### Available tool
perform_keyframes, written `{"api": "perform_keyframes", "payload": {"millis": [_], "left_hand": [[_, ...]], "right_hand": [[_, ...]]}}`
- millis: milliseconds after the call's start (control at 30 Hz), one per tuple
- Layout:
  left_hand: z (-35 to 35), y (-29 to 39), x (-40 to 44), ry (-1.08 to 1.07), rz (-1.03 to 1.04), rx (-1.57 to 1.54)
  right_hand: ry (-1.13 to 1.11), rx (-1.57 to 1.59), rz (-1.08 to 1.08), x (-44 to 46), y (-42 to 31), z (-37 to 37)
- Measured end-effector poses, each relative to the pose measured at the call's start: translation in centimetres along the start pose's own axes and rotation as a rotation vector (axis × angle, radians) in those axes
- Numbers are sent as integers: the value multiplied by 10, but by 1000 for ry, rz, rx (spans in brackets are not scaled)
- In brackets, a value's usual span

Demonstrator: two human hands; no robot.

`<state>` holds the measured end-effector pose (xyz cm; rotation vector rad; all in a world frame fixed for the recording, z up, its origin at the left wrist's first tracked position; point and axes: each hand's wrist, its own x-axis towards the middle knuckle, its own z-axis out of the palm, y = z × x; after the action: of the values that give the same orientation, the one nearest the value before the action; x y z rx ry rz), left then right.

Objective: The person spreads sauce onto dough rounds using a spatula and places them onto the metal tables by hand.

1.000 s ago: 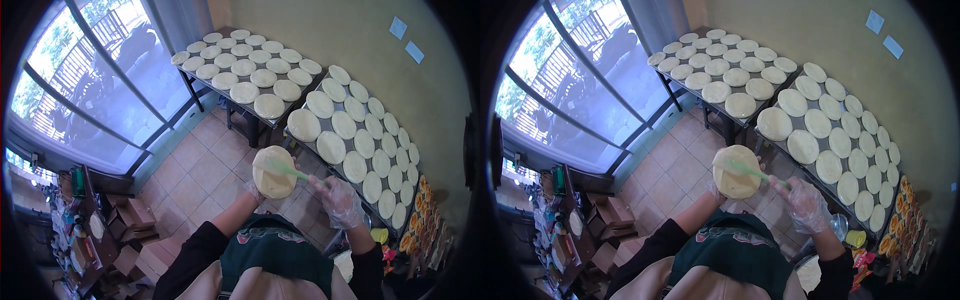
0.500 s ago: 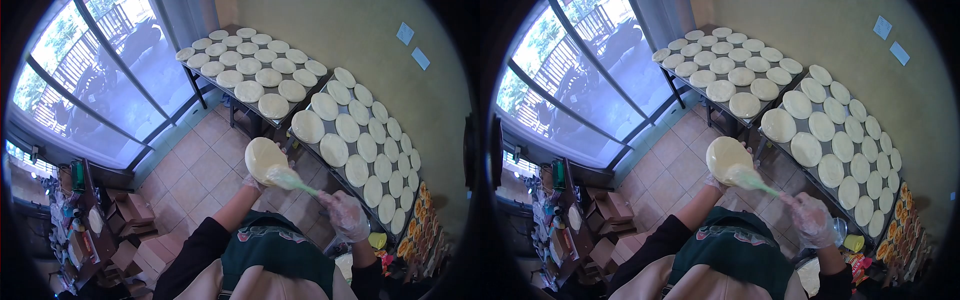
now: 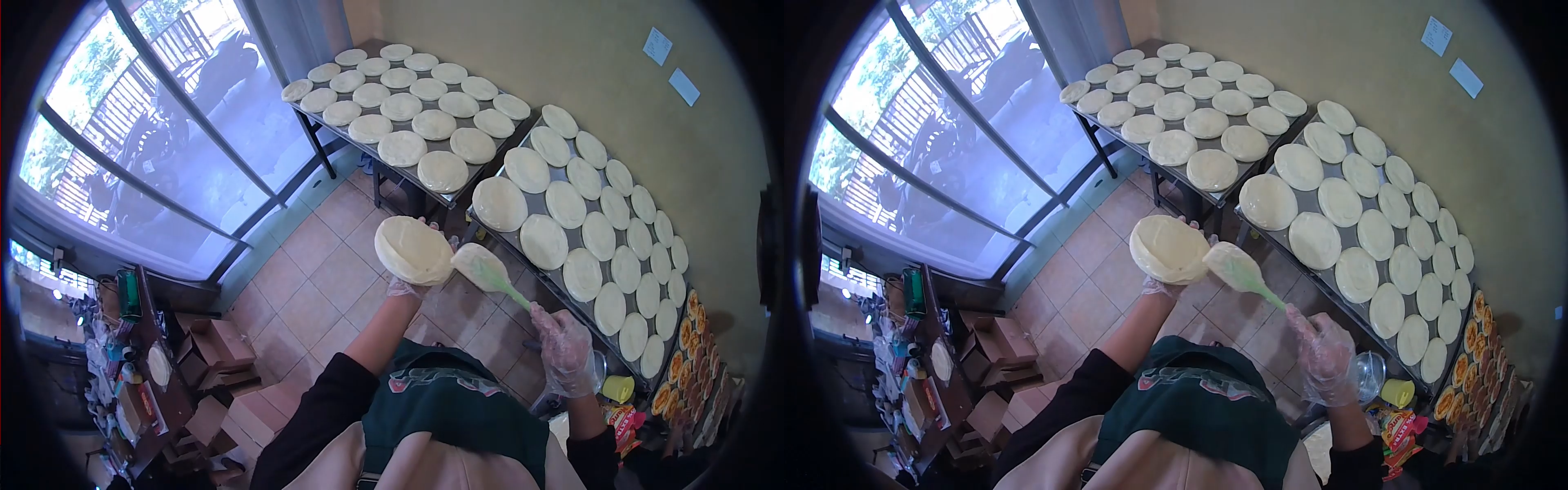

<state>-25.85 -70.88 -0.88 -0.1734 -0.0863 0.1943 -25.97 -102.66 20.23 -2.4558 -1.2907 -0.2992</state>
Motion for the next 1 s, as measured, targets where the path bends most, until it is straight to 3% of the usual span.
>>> {"api": "perform_keyframes", "payload": {"millis": [67,200,267,367,467,567,633,700,767,833,933,1000], "left_hand": [[8,-2,1,-4,34,27],[34,-7,-6,-81,90,11],[42,-8,-8,-70,136,-10],[38,-6,-5,-45,131,29],[39,-11,-3,-112,144,12],[58,-17,-8,-7,139,49],[67,-16,-12,-89,-16,131],[70,-19,-12,-47,-2,56],[68,-19,-10,-7,9,-21],[67,-17,-9,-44,-113,-35],[89,-21,-23,142,-76,-12],[83,-18,-21,90,-76,-4]], "right_hand": [[20,166,27,-4,-3,18],[-9,99,17,-22,-5,56],[118,208,131,-31,9,74],[132,248,208,-27,-5,71],[82,257,66,-27,-20,79],[140,265,141,-34,4,100],[164,242,191,-26,10,95],[191,221,238,-22,10,91],[198,231,89,-22,8,90],[173,183,99,-23,17,96],[164,134,133,-12,28,90],[182,130,167,-5,26,74]]}}
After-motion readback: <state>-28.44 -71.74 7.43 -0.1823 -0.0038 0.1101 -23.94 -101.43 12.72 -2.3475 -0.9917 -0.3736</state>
